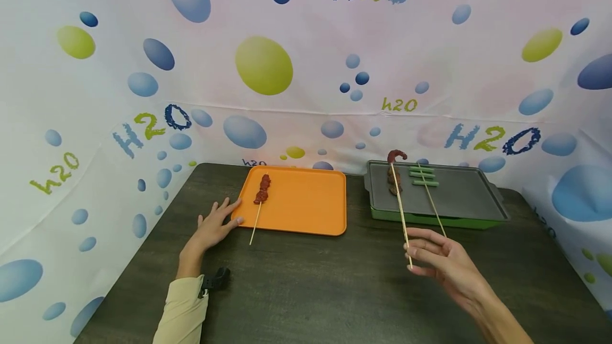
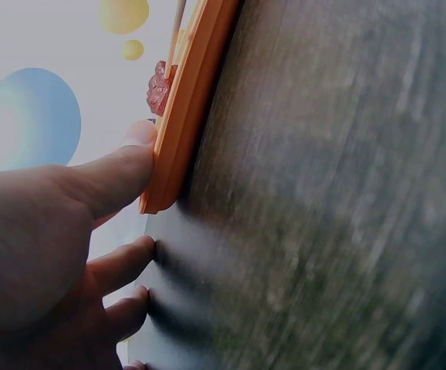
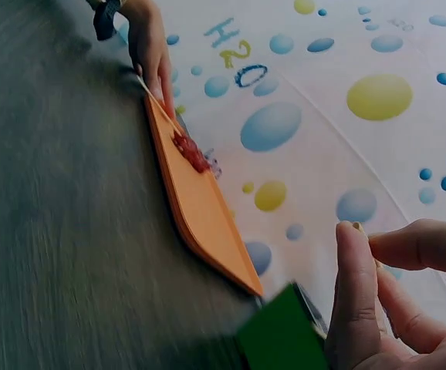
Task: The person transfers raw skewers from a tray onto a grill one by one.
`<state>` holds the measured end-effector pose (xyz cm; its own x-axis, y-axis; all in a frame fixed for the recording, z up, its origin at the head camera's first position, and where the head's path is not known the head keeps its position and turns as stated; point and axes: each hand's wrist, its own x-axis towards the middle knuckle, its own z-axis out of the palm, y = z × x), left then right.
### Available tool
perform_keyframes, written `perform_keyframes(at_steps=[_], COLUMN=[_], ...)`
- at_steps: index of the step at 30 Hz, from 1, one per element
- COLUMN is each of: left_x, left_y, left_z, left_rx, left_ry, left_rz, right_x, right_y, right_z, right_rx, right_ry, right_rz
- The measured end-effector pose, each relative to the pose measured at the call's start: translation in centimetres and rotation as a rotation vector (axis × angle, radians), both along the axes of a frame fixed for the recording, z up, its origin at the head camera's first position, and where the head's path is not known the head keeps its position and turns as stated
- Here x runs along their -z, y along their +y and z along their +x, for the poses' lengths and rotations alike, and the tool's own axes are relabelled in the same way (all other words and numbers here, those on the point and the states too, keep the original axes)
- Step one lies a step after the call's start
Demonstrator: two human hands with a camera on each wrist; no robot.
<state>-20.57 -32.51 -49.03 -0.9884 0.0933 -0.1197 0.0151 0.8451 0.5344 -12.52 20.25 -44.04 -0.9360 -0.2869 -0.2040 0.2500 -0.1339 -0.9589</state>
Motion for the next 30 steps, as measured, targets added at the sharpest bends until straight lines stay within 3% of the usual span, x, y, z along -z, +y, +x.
perform_keyframes(at_steps=[15,30], left_x=[0.2,-0.6], left_y=[0.0,0.3], left_z=[0.1,0.5], left_rx=[0.013,0.015], left_ry=[0.036,0.024], left_rz=[0.019,0.022], right_x=[1.4,2.7], right_y=[9.0,12.9], right_z=[-0.2,-1.3], right_rx=[0.08,0.07], right_ry=[-0.064,-0.137], right_rz=[0.082,0.047])
